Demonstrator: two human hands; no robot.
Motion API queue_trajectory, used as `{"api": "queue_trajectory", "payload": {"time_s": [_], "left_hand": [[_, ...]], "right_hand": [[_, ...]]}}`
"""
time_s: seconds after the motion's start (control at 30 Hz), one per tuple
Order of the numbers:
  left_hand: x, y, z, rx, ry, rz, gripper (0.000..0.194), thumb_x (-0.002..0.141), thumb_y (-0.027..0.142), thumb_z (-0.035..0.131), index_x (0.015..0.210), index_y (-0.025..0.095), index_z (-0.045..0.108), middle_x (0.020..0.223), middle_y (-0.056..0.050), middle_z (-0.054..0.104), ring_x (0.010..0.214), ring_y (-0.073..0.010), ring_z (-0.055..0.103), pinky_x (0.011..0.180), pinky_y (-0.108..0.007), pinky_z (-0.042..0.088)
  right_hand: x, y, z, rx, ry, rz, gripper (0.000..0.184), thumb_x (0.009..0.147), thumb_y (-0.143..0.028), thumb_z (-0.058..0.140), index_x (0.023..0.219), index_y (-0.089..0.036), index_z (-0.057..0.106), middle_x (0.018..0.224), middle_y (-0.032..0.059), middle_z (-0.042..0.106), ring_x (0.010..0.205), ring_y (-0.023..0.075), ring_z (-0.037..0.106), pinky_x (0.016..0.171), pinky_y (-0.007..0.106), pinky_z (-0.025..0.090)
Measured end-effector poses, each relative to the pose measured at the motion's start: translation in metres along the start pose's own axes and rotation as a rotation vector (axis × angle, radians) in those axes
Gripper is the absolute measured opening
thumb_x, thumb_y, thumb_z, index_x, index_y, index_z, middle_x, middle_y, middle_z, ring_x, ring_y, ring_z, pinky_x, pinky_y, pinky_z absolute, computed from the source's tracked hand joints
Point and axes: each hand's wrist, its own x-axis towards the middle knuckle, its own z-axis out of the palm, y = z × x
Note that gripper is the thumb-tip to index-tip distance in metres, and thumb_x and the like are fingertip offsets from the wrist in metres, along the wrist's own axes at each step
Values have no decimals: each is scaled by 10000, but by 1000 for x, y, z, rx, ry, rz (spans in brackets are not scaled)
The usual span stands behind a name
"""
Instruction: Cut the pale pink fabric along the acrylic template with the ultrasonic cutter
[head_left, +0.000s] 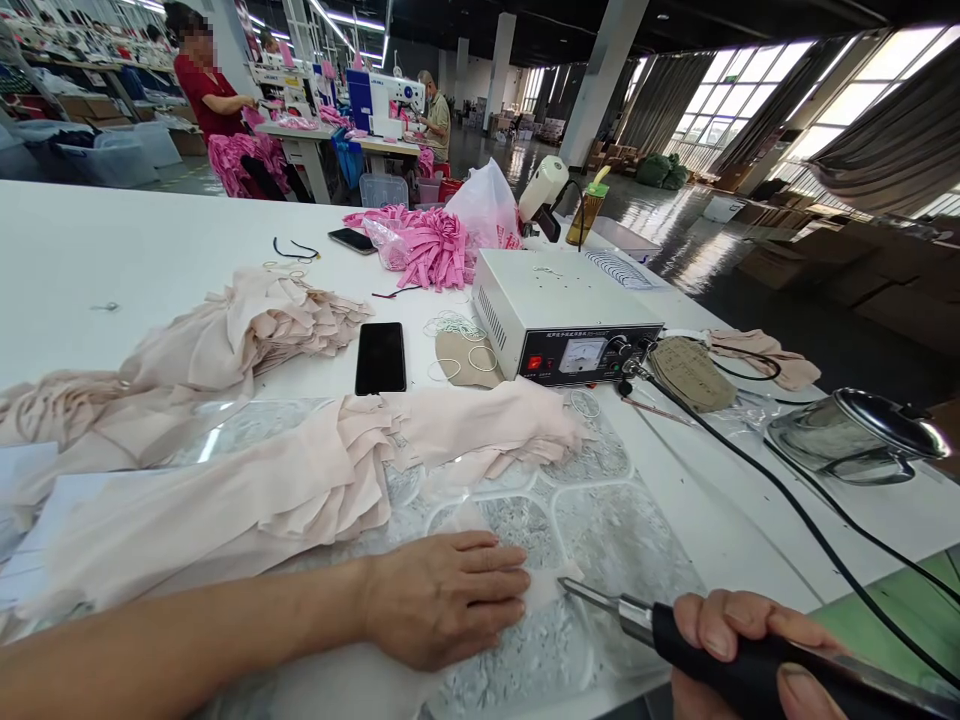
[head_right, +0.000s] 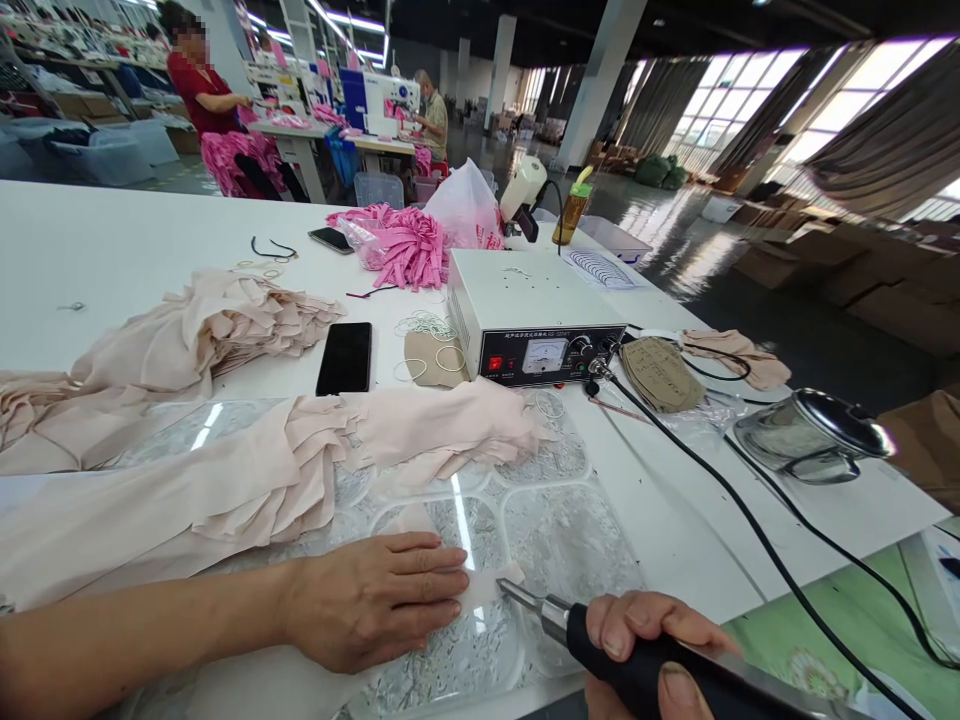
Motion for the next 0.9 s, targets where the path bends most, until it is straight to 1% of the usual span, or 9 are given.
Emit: {"api": "queue_trajectory", "payload": {"time_s": [0.1,0.27,0.37,0.53,0.73,0.9], "left_hand": [[0,0,0,-14,2,-3,254,971,241,471,1139,96,596,1245,-122,617,1264,-240,490,1083,-360,356],[0,0,-1,-8,12,7,264,973,238,462,1141,84,595,1248,-119,616,1252,-243,495,1077,-364,360],[0,0,-1,-2,16,11,272,979,238,451,1139,76,599,1251,-117,614,1252,-247,493,1075,-366,364],[-1,0,1,10,16,4,271,980,251,461,1148,90,601,1249,-126,614,1267,-242,487,1078,-367,369],[0,0,0,12,18,8,268,979,243,459,1140,84,602,1243,-124,617,1256,-246,496,1071,-362,368],[0,0,-1,22,26,15,271,982,239,450,1142,81,600,1242,-116,619,1246,-248,501,1063,-366,366]], "right_hand": [[-3,3,3,12,-46,20,100,690,-259,572,762,-210,523,681,-24,441,536,113,443,482,300,440],[-2,9,1,53,-53,30,114,681,-241,590,739,-209,498,672,-30,437,537,113,441,477,301,457],[-2,11,-1,41,-76,11,101,700,-236,582,756,-207,504,678,-25,454,547,116,454,479,302,468],[-3,10,-1,7,-137,-42,111,732,-249,591,727,-202,490,680,-17,483,530,116,468,458,302,460],[-3,8,2,33,-122,-23,100,712,-217,592,747,-202,500,678,-20,484,532,117,463,461,304,462],[-2,2,-1,31,-70,-28,107,699,-266,584,739,-200,509,664,-26,444,523,107,444,457,289,442]]}}
